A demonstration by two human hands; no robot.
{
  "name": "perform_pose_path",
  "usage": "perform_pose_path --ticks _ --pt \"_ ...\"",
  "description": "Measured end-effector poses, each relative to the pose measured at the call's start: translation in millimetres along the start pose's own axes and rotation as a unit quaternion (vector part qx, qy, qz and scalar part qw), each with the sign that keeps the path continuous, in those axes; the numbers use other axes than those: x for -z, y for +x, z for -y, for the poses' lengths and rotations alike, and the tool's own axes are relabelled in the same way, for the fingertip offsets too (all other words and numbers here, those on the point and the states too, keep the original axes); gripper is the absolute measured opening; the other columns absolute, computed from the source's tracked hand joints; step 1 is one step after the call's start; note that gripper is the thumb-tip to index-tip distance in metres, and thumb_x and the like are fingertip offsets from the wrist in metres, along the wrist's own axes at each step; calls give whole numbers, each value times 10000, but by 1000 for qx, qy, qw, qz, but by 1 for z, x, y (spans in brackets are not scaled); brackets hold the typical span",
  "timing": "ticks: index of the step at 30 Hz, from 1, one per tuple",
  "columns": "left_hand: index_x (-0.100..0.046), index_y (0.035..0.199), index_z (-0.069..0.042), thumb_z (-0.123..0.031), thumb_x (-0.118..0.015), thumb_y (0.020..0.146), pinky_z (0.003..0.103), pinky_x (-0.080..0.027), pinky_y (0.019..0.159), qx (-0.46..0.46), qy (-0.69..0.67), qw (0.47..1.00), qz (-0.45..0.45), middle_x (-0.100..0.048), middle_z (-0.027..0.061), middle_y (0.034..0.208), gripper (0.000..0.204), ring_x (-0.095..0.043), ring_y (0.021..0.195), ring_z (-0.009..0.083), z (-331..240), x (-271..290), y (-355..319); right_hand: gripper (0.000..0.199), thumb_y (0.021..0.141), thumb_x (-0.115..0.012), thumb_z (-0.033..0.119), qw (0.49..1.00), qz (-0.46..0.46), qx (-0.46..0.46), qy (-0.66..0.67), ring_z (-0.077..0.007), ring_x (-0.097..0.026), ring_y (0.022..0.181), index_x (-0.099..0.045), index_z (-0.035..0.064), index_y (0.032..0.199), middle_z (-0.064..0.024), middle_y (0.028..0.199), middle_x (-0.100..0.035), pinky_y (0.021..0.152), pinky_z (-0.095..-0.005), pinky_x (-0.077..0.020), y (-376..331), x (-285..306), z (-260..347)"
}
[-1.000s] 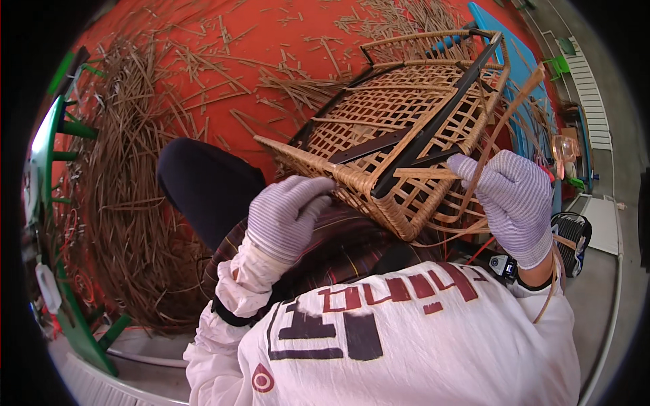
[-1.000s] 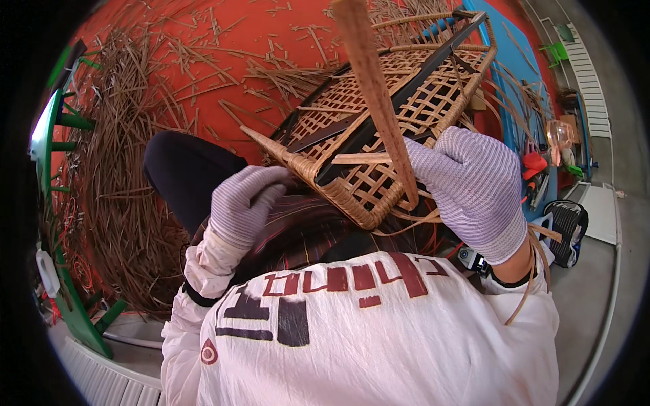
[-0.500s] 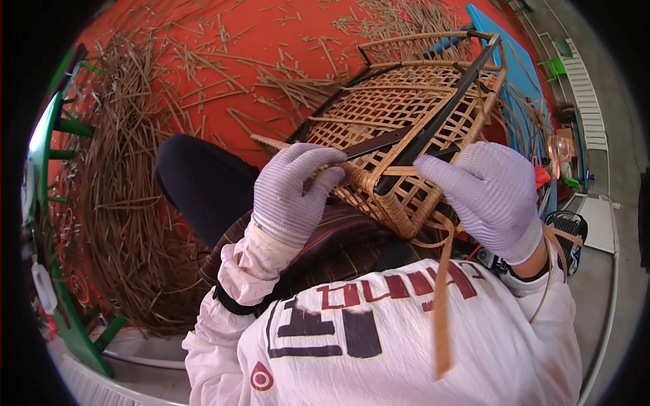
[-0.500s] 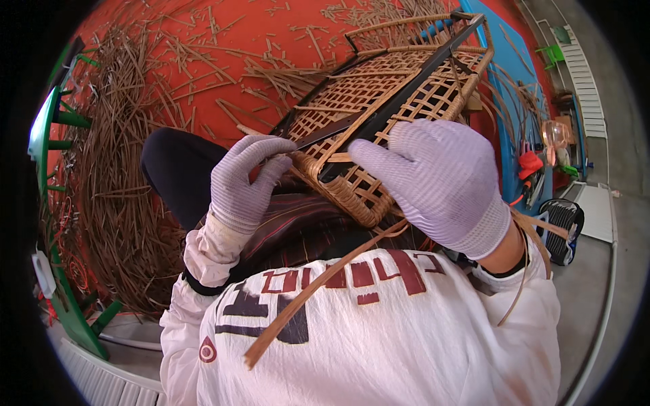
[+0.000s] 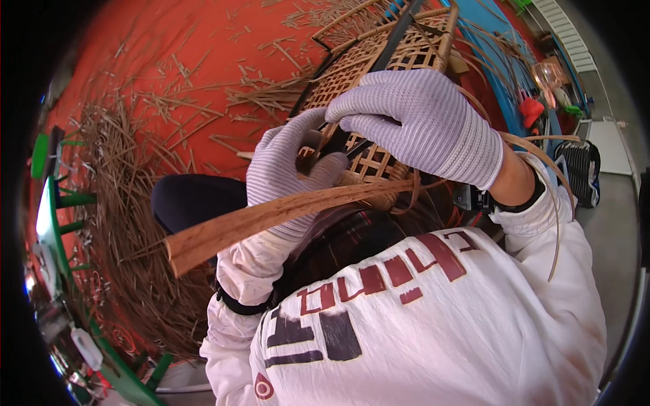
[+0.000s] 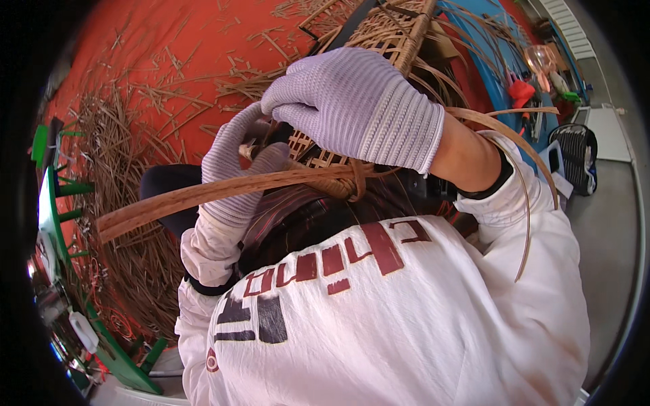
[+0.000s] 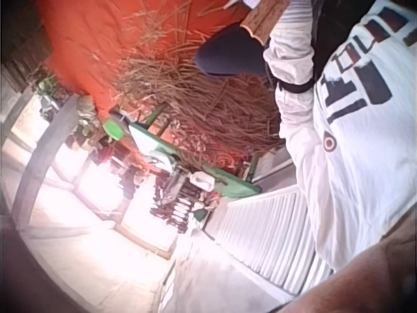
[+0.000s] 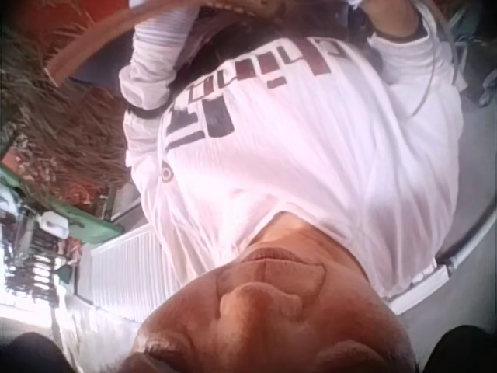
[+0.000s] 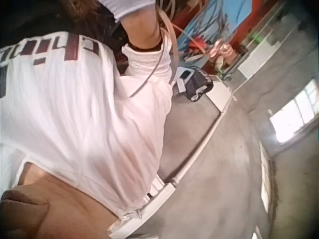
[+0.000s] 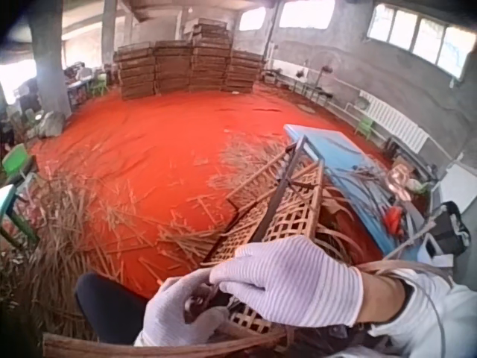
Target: Weaving bamboo or wood strips into a lattice pattern on a furniture frame and trimming excess with scissors.
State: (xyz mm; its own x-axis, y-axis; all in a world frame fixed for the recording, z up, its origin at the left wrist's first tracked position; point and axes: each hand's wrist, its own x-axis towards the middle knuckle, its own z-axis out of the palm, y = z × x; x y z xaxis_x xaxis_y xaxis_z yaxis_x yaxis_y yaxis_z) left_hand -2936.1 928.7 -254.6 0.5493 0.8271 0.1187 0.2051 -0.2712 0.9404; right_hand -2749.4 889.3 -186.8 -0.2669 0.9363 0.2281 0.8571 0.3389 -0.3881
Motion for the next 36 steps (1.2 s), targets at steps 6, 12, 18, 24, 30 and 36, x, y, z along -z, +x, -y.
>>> perform_pose_path --ticks 6,12,18,24,30,36 --pt "-631 1119 -83 -111 -718 752 293 -489 813 28 6 1000 -8 -614 103 923 379 -605 878 167 -7 5 11 178 830 -597 199 995 -69 23 66 -282 -632 758 -663 72 936 -102 805 -636 691 -367 -508 -2 18 6" --pt "-613 1138 -36 -48 -587 845 251 -458 831 67 -181 980 48 -631 76 969 295 -580 895 127 6 30 8 154 837 -599 185 995 -47 -4 85 -278 -626 749 -661 61 902 -98 800 -626 665 -348 -500 -3 20 13" --pt "-584 1168 -15 32 -486 874 237 -458 825 43 -215 974 53 -630 73 1017 314 -572 920 119 21 47 -6 140 826 -615 200 998 -28 21 48 -253 -619 696 -662 81 882 -69 778 -601 621 -333 -503 7 7 41" --pt "-598 1128 9 -11 -580 855 240 -468 830 82 -196 977 22 -637 65 1022 274 -582 923 118 22 56 -10 139 808 -635 170 996 -43 25 73 -257 -626 742 -653 82 913 -75 830 -619 626 -329 -505 6 -16 54" --pt "-617 1082 17 -36 -586 870 244 -483 808 87 -219 971 36 -648 64 1017 220 -591 885 112 29 62 -11 185 847 -603 173 992 -85 77 58 -285 -602 823 -627 32 964 -124 910 -607 712 -329 -486 5 12 67" --pt "-620 1073 3 -39 -589 869 260 -485 817 106 -255 961 6 -636 56 1000 211 -601 884 126 39 57 -10 188 900 -477 37 984 -60 -94 141 -288 -596 873 -594 11 1045 -122 965 -613 788 -307 -462 -21 35 45"
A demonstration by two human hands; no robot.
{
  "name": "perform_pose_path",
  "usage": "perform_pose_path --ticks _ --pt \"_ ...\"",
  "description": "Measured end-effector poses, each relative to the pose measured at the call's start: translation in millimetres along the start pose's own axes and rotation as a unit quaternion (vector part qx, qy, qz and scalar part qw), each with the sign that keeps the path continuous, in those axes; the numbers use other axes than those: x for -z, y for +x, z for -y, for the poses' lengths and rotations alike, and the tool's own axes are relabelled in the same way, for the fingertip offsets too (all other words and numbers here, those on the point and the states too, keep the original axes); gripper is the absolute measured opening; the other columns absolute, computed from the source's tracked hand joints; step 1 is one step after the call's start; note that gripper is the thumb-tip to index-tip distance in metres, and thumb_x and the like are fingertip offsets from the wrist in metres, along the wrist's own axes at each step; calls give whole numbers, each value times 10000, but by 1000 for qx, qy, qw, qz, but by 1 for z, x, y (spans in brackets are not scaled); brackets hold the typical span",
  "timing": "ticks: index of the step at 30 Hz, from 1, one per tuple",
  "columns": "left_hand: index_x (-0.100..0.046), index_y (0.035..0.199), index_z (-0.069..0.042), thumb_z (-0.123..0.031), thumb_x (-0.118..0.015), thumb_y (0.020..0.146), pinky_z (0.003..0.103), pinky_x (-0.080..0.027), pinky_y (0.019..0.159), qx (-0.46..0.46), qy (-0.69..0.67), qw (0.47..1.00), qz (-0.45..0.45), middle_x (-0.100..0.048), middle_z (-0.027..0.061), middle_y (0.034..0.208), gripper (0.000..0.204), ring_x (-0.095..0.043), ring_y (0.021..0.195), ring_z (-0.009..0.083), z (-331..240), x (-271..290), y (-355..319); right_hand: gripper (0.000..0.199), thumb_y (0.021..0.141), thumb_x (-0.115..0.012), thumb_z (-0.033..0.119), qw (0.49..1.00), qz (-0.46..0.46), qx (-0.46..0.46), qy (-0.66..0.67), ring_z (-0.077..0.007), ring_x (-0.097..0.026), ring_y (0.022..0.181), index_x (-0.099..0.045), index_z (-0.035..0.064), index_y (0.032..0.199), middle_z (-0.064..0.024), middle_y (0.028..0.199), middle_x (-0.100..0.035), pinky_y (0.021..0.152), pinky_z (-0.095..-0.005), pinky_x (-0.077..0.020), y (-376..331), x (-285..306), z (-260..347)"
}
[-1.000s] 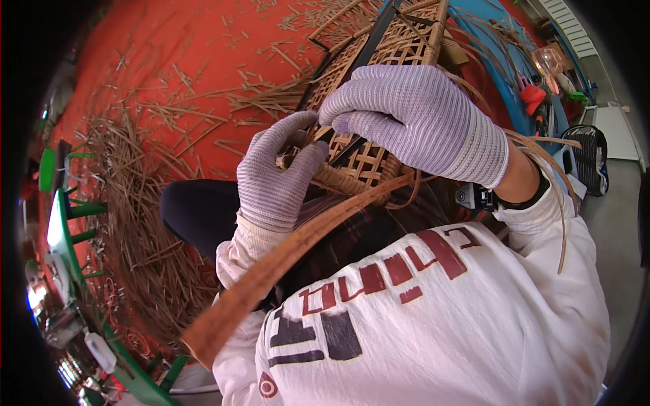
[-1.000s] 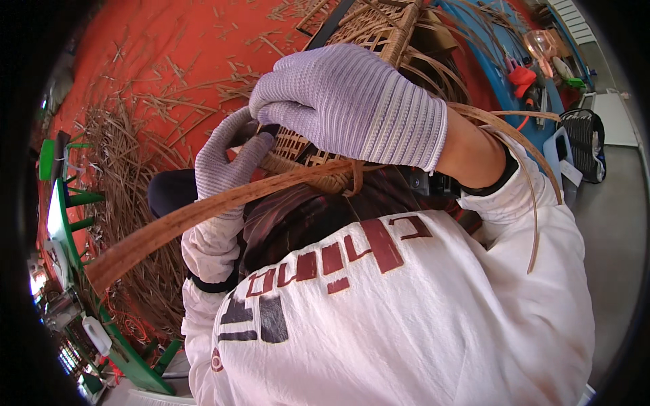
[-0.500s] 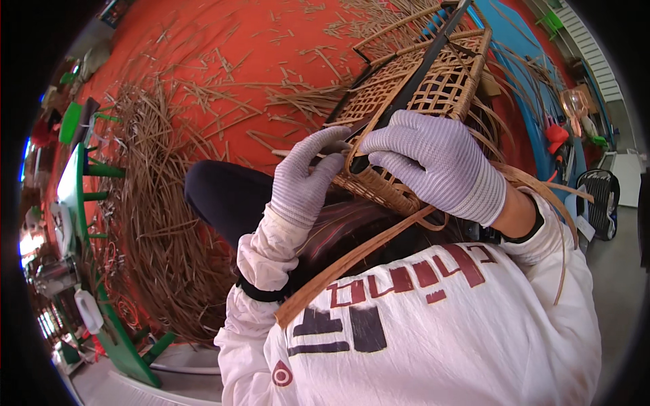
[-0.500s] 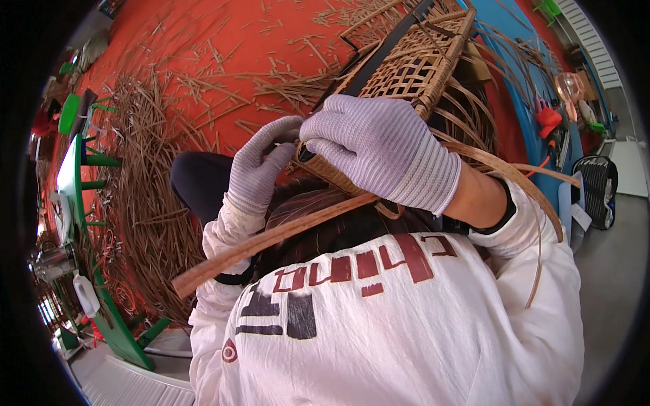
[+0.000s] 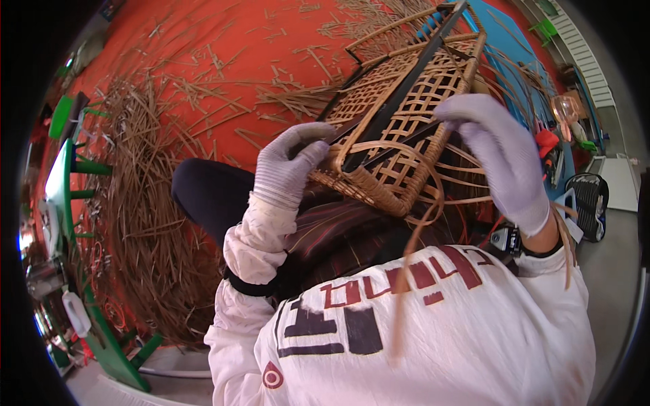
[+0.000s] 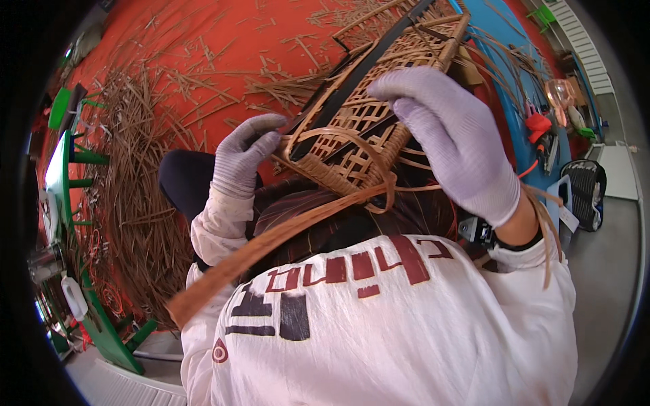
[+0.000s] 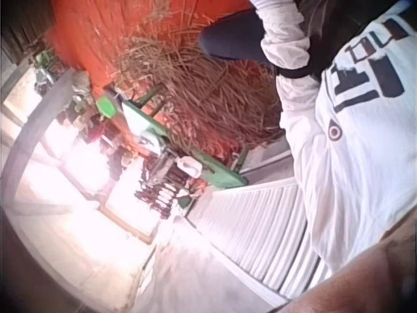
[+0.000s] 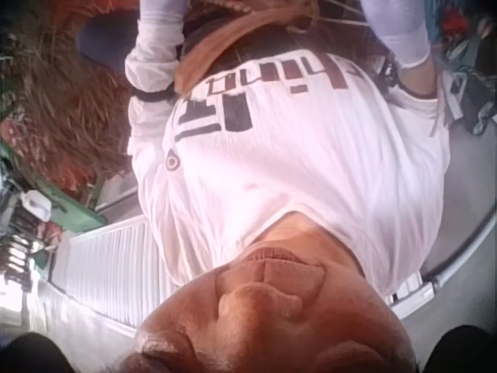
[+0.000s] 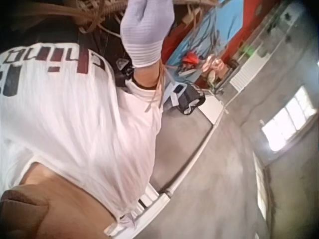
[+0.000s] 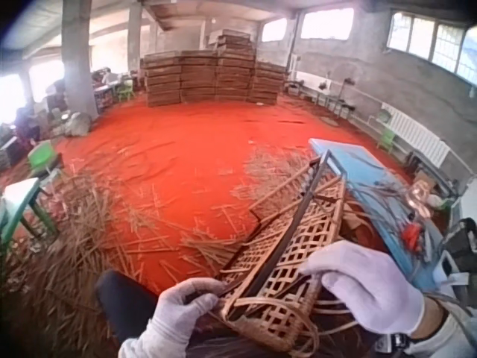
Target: Weaving bamboo or wood strips into a lattice pattern on a furniture frame and trimming excess with scissors.
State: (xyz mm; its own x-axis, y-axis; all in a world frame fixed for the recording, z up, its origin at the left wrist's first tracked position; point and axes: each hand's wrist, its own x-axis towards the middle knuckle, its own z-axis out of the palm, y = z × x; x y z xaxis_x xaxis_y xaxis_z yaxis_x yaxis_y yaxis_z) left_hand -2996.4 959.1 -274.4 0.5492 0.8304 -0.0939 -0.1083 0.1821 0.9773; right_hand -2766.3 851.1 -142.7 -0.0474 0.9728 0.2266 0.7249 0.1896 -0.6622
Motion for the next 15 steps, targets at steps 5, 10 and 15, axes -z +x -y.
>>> perform_pose_path --ticks 5,10,15 --pt "-617 1066 19 2 -559 872 241 -475 830 39 -36 999 -1 -644 86 1027 204 -593 916 121 -3 -11 7 309 776 -641 58 942 334 31 21 -280 -577 948 -610 62 1083 -115 966 -607 859 -357 -452 -25 9 -46" --pt "-623 1062 12 1 -566 870 232 -457 837 1 -7 1000 -11 -642 65 1012 201 -578 917 110 1 -10 9 180 859 -578 147 985 132 -91 -64 -265 -633 712 -612 5 965 -111 801 -641 681 -346 -510 -24 2 -73" --pt "-629 1051 5 1 -567 869 230 -448 844 22 -19 999 -21 -639 54 1015 193 -571 926 109 -3 -9 7 349 875 -566 178 921 9 -385 52 -159 -617 655 -504 8 1173 -95 787 -629 617 -315 -516 -22 20 -109"
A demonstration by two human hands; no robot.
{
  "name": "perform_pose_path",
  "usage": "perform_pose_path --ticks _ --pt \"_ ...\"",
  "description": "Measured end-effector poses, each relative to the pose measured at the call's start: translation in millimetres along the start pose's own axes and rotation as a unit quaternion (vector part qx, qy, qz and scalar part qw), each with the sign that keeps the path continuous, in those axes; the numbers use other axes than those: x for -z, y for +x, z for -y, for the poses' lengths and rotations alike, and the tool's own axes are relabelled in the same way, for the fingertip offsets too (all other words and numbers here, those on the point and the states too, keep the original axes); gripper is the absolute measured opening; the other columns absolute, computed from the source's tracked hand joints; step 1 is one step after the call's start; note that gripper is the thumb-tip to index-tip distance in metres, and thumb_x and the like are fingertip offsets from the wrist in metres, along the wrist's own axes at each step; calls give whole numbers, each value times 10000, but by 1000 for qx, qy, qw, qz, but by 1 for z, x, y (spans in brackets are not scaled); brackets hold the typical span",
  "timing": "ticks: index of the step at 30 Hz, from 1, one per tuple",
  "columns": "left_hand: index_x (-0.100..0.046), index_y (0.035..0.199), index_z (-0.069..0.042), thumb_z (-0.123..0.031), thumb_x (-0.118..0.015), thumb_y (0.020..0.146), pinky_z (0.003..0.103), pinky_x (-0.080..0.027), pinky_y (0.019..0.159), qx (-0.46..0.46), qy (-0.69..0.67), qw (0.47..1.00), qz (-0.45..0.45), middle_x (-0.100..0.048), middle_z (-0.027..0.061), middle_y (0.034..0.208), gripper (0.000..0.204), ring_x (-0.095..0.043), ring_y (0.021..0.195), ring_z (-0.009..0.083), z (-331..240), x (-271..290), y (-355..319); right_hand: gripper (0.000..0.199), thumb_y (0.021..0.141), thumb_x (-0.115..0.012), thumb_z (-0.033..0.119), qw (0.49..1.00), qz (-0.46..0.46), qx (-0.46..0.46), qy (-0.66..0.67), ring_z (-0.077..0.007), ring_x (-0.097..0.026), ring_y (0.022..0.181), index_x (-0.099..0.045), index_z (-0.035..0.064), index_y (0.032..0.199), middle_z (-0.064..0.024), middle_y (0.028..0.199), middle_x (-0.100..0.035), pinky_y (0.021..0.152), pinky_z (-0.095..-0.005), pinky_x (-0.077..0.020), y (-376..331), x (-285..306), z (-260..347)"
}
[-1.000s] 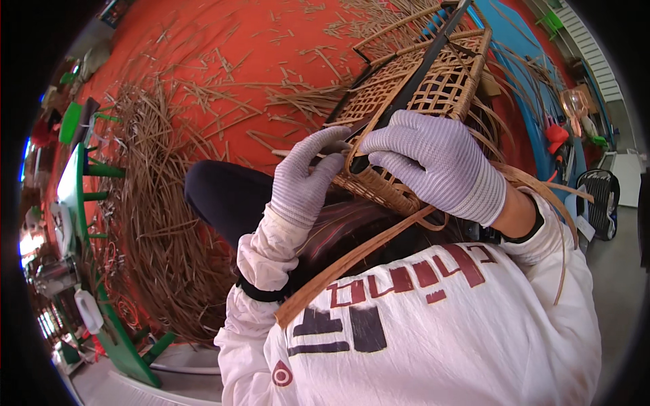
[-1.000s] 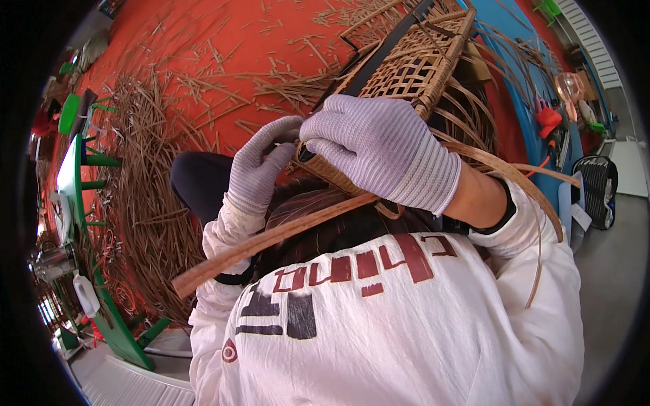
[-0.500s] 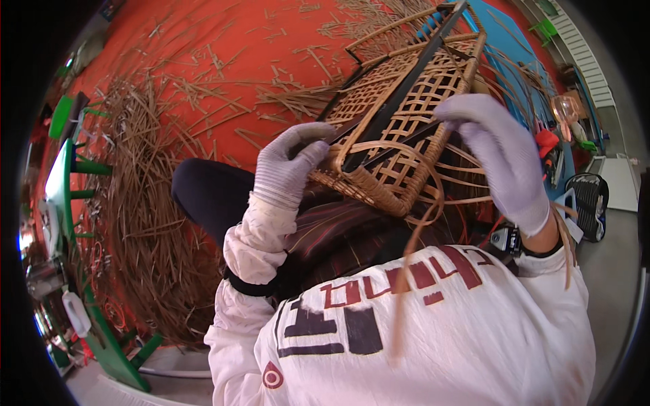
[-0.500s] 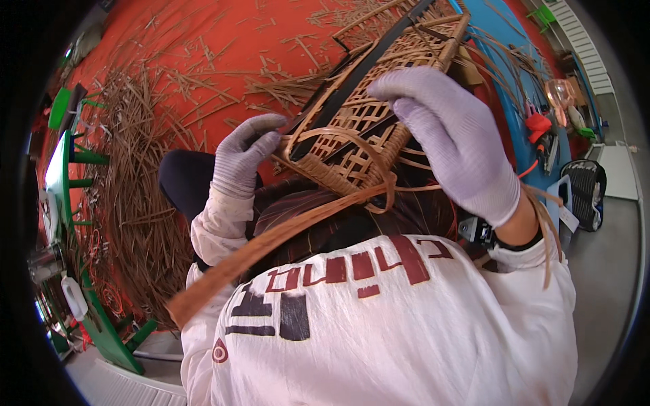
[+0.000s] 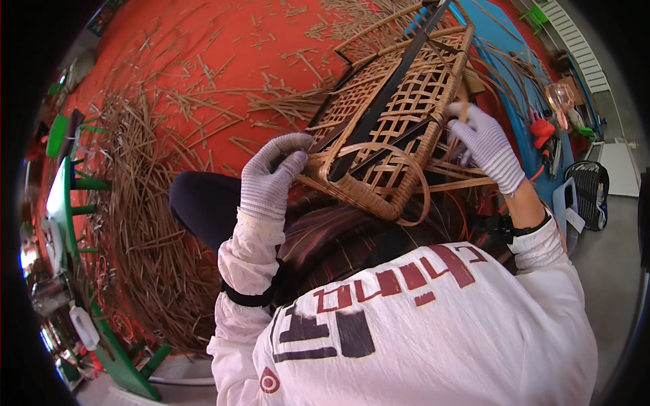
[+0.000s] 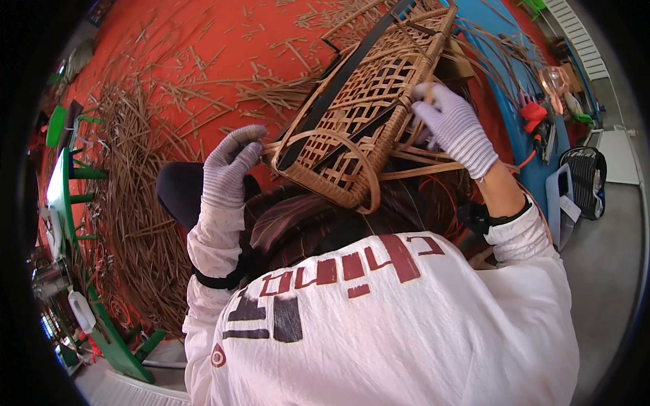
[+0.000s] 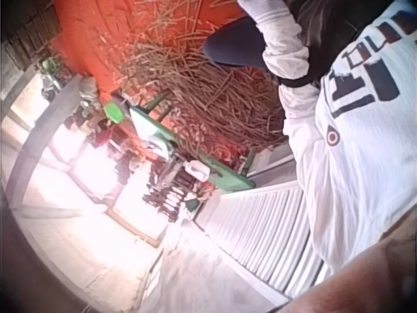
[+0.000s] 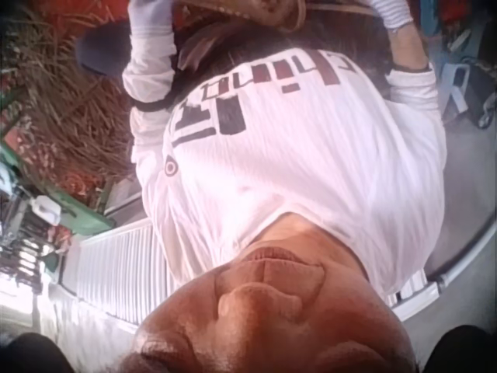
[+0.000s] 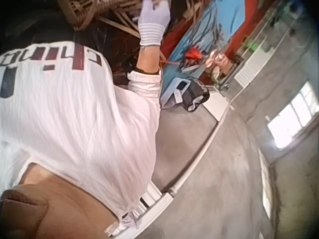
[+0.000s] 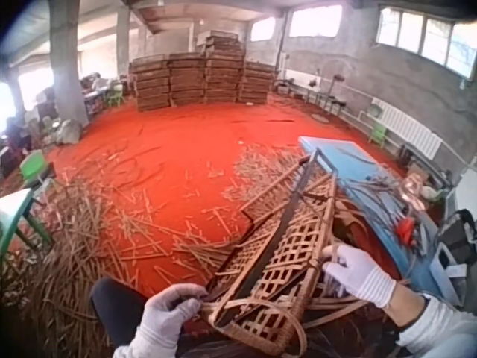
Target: Weaving bamboo or wood strips into a lattice pattern on a furniture frame and trimming excess with scissors.
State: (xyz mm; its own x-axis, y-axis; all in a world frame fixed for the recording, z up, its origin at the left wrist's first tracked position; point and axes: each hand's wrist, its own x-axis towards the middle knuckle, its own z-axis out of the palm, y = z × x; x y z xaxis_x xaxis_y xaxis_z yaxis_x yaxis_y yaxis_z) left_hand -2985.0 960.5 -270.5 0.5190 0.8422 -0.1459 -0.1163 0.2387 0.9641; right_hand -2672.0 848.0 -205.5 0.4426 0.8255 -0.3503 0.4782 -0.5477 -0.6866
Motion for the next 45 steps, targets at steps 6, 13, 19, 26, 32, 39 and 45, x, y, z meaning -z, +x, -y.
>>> perform_pose_path --ticks 6,13,19,26,32,39,45 --pt "-628 1053 4 -3 -567 870 234 -445 851 -4 25 1000 16 -638 51 1014 192 -572 922 113 -3 16 -4 430 768 -698 171 724 -442 354 -394 -289 -585 871 -558 86 1165 -120 1052 -595 758 -386 -491 -4 2 42" --pt "-631 1068 -8 -17 -569 872 220 -440 808 13 25 999 -16 -641 37 995 206 -563 883 92 9 29 -13 343 821 -675 243 937 52 342 -51 -193 -620 645 -602 40 1088 -113 805 -637 611 -309 -494 -54 -75 93" --pt "-635 1075 -23 -26 -566 878 204 -435 759 14 -18 998 -64 -640 18 965 209 -552 848 70 21 39 -20 295 883 -591 122 969 179 153 78 -108 -599 635 -559 21 1159 -86 759 -633 606 -251 -503 -74 -99 90" --pt "-639 1061 -35 -66 -574 891 189 -450 675 45 -73 988 -132 -638 7 934 185 -562 788 59 27 43 -16 264 919 -483 38 950 234 55 197 -92 -593 603 -515 -3 1178 -84 752 -642 577 -209 -499 -59 -119 95" --pt "-625 1074 -36 -73 -563 904 198 -482 610 39 -148 970 -191 -626 14 865 185 -587 721 79 35 54 -22 324 899 -543 83 967 173 169 80 -94 -614 578 -503 28 1215 -78 687 -654 559 -229 -495 -61 -127 96" --pt "-622 1068 -28 -61 -582 891 208 -499 591 15 -169 954 -247 -605 25 824 184 -583 654 95 47 76 -20 372 901 -532 62 958 194 147 149 -121 -617 642 -470 40 1267 -89 753 -660 640 -250 -504 -75 -128 84" --pt "-607 1066 -35 -61 -597 881 209 -500 571 7 -166 950 -264 -602 28 843 187 -587 680 107 40 76 -29 389 822 -668 159 937 63 328 -104 -222 -669 752 -527 41 1165 -132 870 -660 703 -284 -530 -69 -127 72"
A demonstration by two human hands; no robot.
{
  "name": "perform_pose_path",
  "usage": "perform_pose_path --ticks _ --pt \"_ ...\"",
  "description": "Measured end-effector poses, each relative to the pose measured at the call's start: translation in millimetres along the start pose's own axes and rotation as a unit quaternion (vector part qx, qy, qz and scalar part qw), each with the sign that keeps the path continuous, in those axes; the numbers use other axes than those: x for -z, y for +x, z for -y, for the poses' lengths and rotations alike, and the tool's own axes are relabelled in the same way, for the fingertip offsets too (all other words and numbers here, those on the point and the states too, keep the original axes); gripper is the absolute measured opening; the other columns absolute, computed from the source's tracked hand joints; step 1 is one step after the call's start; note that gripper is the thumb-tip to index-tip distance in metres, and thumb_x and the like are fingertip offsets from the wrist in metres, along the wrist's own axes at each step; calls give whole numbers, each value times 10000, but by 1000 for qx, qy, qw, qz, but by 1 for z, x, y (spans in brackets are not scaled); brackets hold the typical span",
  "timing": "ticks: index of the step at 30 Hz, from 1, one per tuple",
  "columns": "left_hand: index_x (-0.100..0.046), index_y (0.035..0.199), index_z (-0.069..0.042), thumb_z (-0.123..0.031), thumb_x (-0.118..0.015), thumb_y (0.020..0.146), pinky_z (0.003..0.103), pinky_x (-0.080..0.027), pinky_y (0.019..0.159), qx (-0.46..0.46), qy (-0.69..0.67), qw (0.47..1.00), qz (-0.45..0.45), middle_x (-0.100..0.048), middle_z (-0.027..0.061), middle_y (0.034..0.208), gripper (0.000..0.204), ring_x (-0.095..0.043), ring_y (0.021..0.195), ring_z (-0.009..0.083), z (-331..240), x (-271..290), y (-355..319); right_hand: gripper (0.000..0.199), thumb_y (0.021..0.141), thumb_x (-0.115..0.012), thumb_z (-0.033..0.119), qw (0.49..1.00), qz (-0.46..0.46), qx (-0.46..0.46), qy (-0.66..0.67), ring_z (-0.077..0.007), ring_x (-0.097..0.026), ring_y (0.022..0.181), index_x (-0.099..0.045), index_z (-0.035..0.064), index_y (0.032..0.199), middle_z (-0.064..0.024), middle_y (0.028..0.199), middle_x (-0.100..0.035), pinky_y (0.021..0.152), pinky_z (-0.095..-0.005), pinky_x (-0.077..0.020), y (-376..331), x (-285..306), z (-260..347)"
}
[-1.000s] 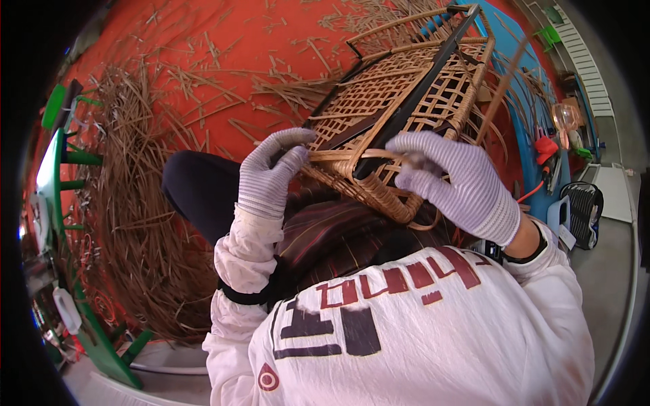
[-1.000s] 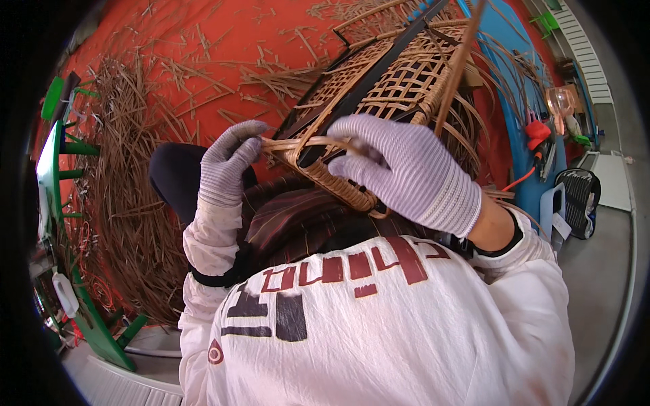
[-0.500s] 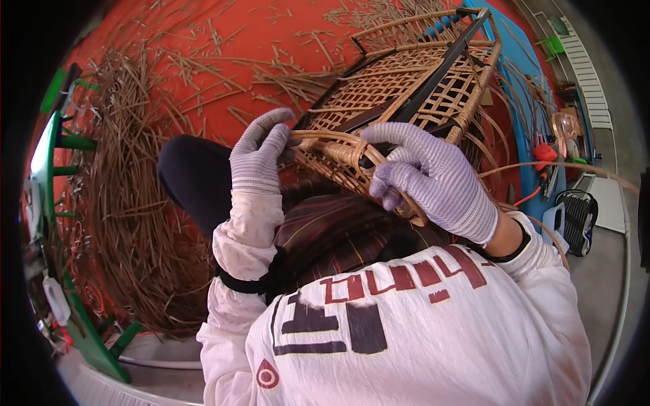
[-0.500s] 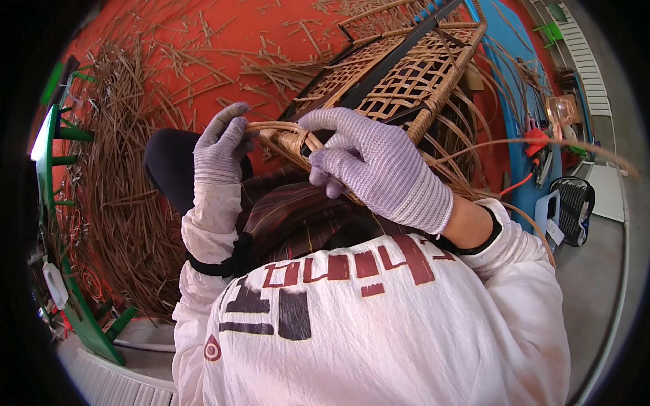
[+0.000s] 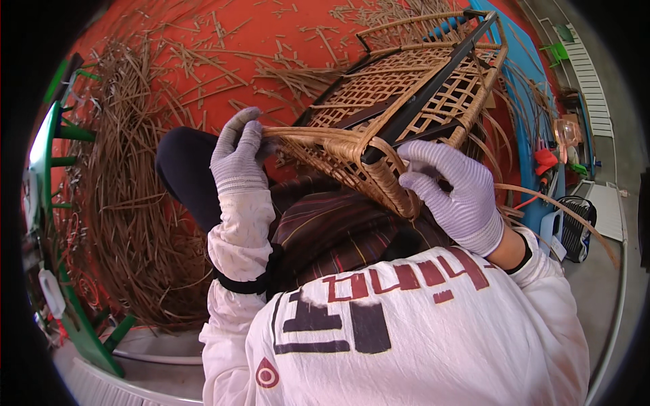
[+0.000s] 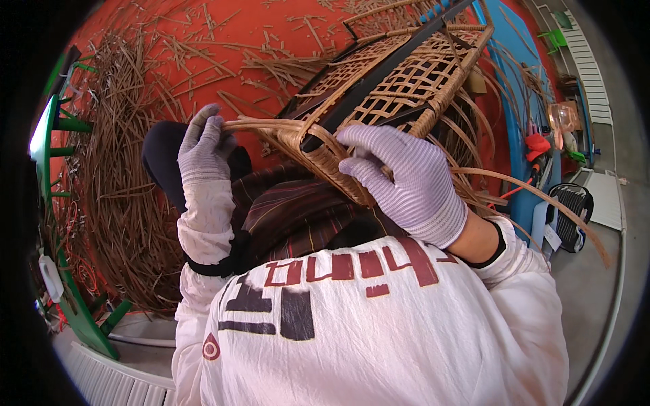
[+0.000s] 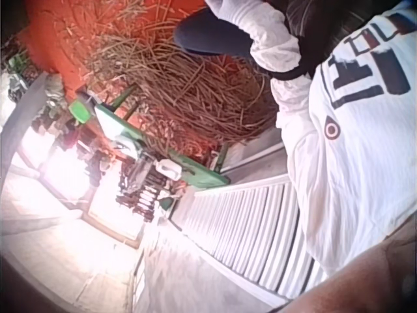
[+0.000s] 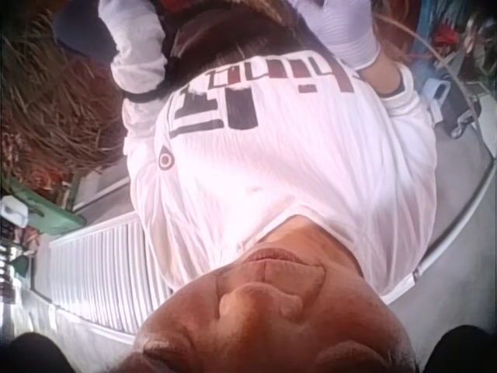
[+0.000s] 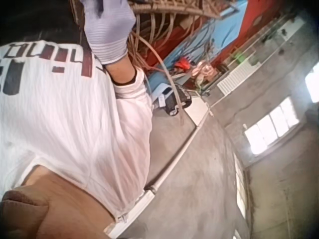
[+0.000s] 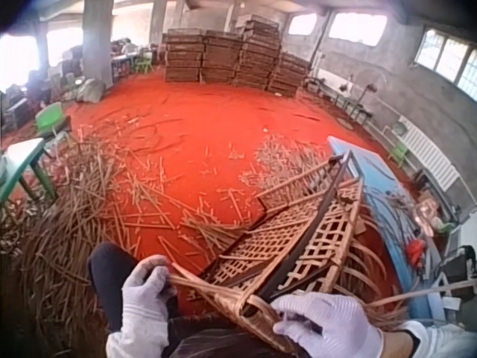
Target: Weaving bamboo or wood strips into a lattice pattern on a furniture frame and trimming excess with scissors.
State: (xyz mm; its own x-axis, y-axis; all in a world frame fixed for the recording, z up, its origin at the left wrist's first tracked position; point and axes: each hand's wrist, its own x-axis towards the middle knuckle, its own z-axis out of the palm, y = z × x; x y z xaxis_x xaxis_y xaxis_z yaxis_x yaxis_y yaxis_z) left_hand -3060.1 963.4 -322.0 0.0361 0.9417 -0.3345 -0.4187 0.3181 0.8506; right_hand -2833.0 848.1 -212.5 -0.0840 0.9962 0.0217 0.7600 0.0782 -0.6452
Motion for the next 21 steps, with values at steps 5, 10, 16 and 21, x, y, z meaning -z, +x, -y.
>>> perform_pose_path --ticks 5,10,16,21 --pt "-605 1076 -35 -66 -602 878 214 -510 581 -6 -32 999 -27 -604 26 842 201 -589 678 106 -4 1 -5 503 747 -746 287 998 -38 34 31 -276 -664 806 -529 12 1108 -156 894 -646 706 -331 -524 2 -21 -6" --pt "-605 1077 -37 -67 -598 880 204 -512 567 -14 -24 1000 -7 -609 27 854 199 -600 687 105 2 2 -6 484 752 -748 282 987 -93 87 -93 -287 -659 699 -510 2 1067 -153 826 -639 605 -349 -523 6 -34 -8" --pt "-608 1072 -40 -75 -598 883 196 -511 560 -13 -2 1000 -26 -620 22 842 193 -608 687 102 5 -2 -10 415 781 -707 235 971 -100 149 -156 -281 -649 665 -515 3 1066 -137 803 -637 568 -353 -518 6 -33 -7" --pt "-611 1067 -54 -72 -599 882 200 -507 563 0 -24 999 -35 -626 19 820 186 -604 676 98 6 6 -10 451 767 -709 180 979 -126 136 -87 -280 -647 674 -501 0 1125 -143 862 -637 584 -356 -522 10 -41 0"
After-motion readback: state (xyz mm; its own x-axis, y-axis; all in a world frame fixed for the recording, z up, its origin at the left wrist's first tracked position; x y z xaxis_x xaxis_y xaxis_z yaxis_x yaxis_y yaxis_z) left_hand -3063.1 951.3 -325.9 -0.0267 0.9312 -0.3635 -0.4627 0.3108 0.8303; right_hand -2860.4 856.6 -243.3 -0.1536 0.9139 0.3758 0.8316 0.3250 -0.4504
